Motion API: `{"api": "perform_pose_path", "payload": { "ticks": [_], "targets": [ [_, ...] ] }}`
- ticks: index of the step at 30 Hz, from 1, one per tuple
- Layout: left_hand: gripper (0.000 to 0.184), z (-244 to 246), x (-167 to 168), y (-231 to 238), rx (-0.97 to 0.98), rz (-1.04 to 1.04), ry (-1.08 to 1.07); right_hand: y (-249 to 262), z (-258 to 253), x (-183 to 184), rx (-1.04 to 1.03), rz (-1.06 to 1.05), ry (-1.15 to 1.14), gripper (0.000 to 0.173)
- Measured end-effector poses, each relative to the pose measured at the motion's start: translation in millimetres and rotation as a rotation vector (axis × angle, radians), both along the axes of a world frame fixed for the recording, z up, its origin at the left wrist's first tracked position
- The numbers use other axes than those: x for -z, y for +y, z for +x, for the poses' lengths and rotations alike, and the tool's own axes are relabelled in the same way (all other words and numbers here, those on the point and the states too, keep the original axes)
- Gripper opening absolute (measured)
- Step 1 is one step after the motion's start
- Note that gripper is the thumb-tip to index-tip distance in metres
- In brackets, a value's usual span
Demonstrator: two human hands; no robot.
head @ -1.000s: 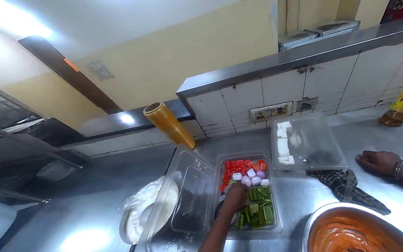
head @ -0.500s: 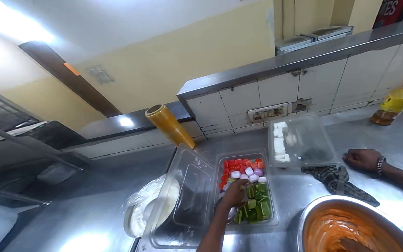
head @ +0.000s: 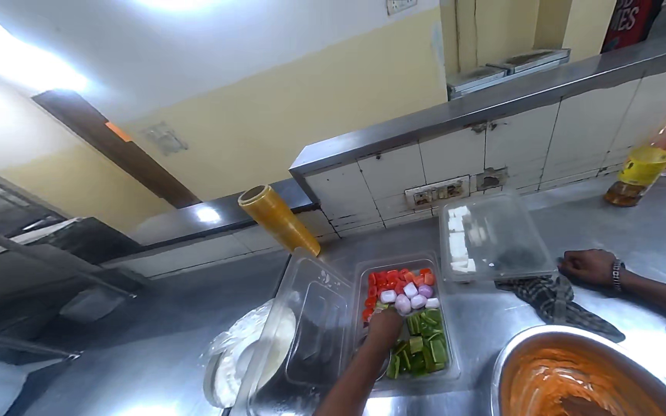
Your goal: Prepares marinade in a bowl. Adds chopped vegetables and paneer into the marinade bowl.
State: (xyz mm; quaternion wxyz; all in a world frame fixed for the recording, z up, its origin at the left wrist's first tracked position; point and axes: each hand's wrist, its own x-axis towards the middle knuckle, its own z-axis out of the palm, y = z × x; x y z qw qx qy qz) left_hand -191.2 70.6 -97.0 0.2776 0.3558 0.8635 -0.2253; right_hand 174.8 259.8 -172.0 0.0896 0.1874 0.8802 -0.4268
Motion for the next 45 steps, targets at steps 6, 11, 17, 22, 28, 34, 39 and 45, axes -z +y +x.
{"api": "perform_pose_path", "payload": {
  "ticks": [6, 11, 17, 22, 28, 34, 39, 45],
  "targets": [
    [0.033, -30, -1, -19, 0.121, 0.254, -0.19, 1, 0, 3, -0.003, -0.001, -0.008, 0.032],
    [0.042, -57, -27, -28, -0.239, 0.554, -0.089, 1, 0, -2, -0.019, 0.003, -0.027, 0.032],
    [0.038, -68, -3, -12, -0.138, 0.275, -0.089, 2, 0, 4, 0.018, -0.011, 0.029, 0.031],
    [0.049, -65, 3, -6, -0.093, 0.221, -0.117, 2, 0, 4, 0.021, -0.009, 0.01, 0.033],
    [0.058, -41, 13, -4, -0.254, 0.201, -0.066, -1, 2, 1, 0.038, -0.004, 0.031, 0.031],
    [0.042, -40, 21, -16, -0.239, 0.334, -0.147, 0, 2, 4, 0.021, 0.002, 0.011, 0.031],
    [0.052, -32, 11, -4, -0.263, 0.462, -0.226, 0, 1, 4, 0.007, 0.006, 0.043, 0.03],
    [0.06, -18, 22, 3, -0.231, 0.363, -0.205, -1, 0, 0, 0.011, 0.007, 0.043, 0.029]
  ]
}}
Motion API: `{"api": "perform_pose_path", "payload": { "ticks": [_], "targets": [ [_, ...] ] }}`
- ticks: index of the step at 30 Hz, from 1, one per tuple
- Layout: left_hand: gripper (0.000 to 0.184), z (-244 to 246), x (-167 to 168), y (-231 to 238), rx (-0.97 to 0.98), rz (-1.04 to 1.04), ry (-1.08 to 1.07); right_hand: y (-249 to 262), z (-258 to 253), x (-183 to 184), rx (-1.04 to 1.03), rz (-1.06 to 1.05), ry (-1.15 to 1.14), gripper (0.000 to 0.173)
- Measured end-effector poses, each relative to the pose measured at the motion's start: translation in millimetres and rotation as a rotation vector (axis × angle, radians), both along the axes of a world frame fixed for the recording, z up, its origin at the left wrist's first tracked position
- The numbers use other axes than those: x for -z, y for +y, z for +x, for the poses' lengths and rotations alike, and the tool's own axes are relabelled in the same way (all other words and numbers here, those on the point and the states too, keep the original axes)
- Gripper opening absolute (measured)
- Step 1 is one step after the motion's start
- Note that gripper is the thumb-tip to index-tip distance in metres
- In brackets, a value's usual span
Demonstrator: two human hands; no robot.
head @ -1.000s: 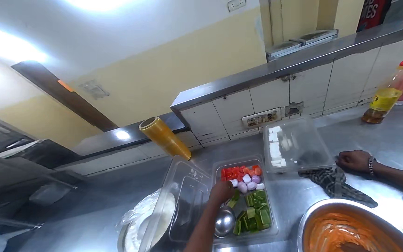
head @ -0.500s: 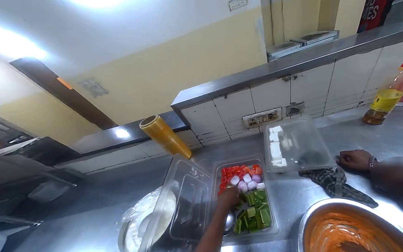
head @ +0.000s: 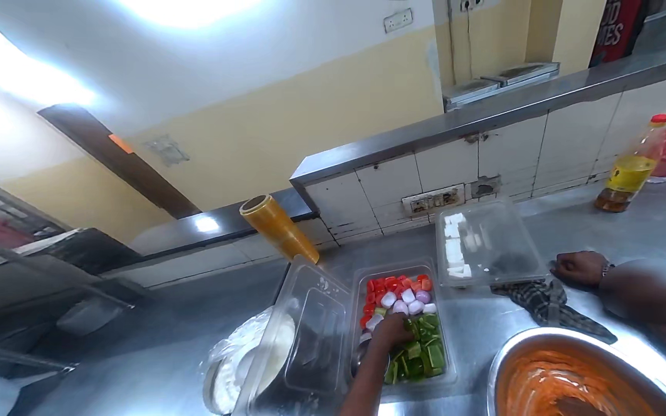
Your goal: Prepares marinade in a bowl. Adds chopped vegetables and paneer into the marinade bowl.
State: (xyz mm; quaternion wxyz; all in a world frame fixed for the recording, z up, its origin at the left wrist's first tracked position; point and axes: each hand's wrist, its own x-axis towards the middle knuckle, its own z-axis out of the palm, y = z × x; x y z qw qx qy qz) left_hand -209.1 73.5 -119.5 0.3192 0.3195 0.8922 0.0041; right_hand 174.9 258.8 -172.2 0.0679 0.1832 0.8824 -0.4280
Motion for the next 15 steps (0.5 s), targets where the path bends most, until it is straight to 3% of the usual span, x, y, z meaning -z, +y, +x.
{"api": "perform_pose_path", "payload": {
  "ticks": [10, 15],
  "targets": [
    [0.041, 16, -40, -21, -0.008, 0.089, 0.072, 1, 0, -7, -0.029, -0.007, -0.05, 0.029],
    [0.04, 86, -77, -8, 0.197, 0.409, -0.158, 2, 2, -3, -0.012, -0.029, -0.03, 0.03]
  ]
}}
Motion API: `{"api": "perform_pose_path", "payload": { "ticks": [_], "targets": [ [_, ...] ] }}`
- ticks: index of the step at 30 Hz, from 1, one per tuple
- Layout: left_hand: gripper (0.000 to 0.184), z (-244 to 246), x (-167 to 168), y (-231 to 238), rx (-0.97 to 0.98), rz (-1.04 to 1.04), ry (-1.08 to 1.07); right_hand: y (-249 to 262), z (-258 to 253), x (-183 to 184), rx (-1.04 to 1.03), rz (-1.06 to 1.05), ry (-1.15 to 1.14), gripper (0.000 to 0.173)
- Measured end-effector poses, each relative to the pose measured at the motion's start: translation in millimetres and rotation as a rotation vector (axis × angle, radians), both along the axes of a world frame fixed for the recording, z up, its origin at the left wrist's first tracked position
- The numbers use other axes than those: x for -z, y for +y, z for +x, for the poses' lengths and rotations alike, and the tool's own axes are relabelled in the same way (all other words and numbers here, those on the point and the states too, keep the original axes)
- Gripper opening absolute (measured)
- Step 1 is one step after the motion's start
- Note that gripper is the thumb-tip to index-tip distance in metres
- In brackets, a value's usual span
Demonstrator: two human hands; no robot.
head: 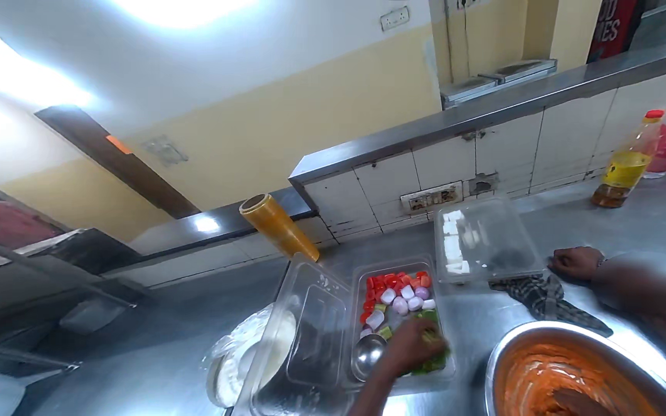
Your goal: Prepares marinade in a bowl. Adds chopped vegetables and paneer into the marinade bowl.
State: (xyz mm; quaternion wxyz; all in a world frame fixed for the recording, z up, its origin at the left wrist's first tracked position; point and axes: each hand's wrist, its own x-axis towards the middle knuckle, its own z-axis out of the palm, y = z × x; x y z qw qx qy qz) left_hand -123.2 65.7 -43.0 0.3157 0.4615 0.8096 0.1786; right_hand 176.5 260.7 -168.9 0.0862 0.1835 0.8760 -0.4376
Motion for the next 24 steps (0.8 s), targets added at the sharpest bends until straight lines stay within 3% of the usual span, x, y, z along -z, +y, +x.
{"api": "perform_pose_path", "payload": {
  "ticks": [4, 7, 11, 14, 19, 24],
  "targets": [
    [0.047, 56, -23, 15, 0.241, 0.095, -0.23, -2, 0, -2, 0.033, -0.018, 0.004, 0.03],
    [0.04, 47, -23, 16, 0.199, 0.135, -0.325, 0, 1, 1, 0.034, -0.02, 0.014, 0.031],
    [0.04, -28, 3, 6, -0.161, 0.08, -0.029, 0, 0, 1, 0.026, -0.002, -0.005, 0.031],
    [0.038, -93, 37, -9, -0.405, -0.12, 0.218, 2, -1, 2, 0.025, 0.005, -0.034, 0.032],
    [0.05, -123, 68, -10, -0.437, -0.457, 0.415, 2, -2, 4, 0.042, 0.016, -0.001, 0.032],
    [0.048, -119, 72, -1, -0.44, -0.482, 0.499, 2, 0, 8, 0.067, 0.008, -0.015, 0.034]
  ]
}}
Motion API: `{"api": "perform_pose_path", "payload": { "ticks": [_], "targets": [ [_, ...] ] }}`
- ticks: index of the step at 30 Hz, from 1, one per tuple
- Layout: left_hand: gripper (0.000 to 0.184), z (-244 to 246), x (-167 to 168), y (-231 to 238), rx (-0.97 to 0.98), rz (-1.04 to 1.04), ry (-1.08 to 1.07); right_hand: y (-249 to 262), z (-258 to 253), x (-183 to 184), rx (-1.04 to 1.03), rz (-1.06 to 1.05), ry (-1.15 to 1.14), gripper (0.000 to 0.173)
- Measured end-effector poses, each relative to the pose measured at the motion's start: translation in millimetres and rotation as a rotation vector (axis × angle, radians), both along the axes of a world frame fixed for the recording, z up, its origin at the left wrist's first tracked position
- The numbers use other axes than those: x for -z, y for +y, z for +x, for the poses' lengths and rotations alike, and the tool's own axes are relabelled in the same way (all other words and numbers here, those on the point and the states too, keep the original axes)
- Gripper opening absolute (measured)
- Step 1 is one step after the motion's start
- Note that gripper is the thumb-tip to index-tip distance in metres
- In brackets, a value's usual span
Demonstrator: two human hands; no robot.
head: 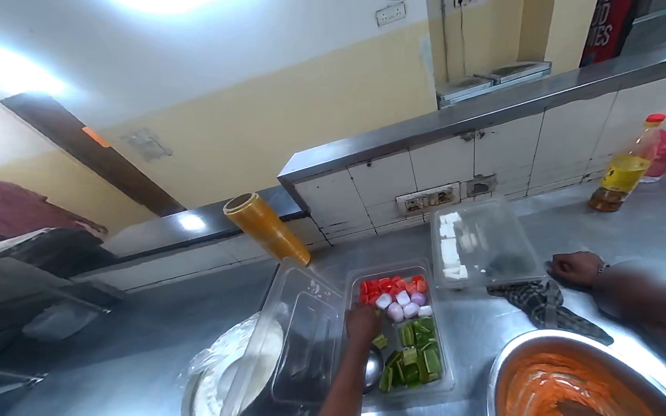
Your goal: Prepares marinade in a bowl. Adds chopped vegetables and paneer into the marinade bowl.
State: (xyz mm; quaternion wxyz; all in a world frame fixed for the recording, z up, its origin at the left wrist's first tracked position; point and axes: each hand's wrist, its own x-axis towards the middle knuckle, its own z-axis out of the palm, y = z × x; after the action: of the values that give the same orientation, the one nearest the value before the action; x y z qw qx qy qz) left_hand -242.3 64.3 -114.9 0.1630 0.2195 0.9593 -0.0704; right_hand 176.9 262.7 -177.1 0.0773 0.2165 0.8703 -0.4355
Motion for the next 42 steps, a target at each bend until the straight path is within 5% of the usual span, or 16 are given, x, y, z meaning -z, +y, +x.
{"api": "perform_pose_path", "payload": {
  "ticks": [6, 12, 16, 24, 30, 35, 39, 42],
  "targets": [
    [0.038, 22, -32, -6, 0.04, 0.235, 0.107, -4, 0, -3, 0.001, 0.008, 0.003, 0.031],
    [0.033, 116, -71, -9, 0.475, 0.698, -0.508, -4, 1, -5, -0.003, -0.006, 0.021, 0.031],
    [0.038, 126, -54, -9, 0.406, 0.764, -0.521, -4, 2, -5, -0.01, -0.004, 0.035, 0.03],
    [0.031, 13, -12, -35, -0.032, 0.6, -0.147, -3, 0, -4, -0.002, -0.011, 0.025, 0.031],
    [0.042, -27, 7, -3, 0.142, 0.473, -0.073, 0, -1, 3, 0.006, -0.001, 0.051, 0.03],
    [0.055, -28, 20, 11, 0.08, 0.36, -0.114, -1, -55, -83, 0.191, -0.042, -0.223, 0.013],
    [0.051, -8, -3, 6, -0.127, 0.254, -0.118, -3, -4, -6, 0.073, 0.015, 0.08, 0.027],
    [0.043, -9, -10, -6, -0.064, 0.202, -0.079, -4, 1, -1, 0.017, 0.014, 0.019, 0.031]
  ]
}}
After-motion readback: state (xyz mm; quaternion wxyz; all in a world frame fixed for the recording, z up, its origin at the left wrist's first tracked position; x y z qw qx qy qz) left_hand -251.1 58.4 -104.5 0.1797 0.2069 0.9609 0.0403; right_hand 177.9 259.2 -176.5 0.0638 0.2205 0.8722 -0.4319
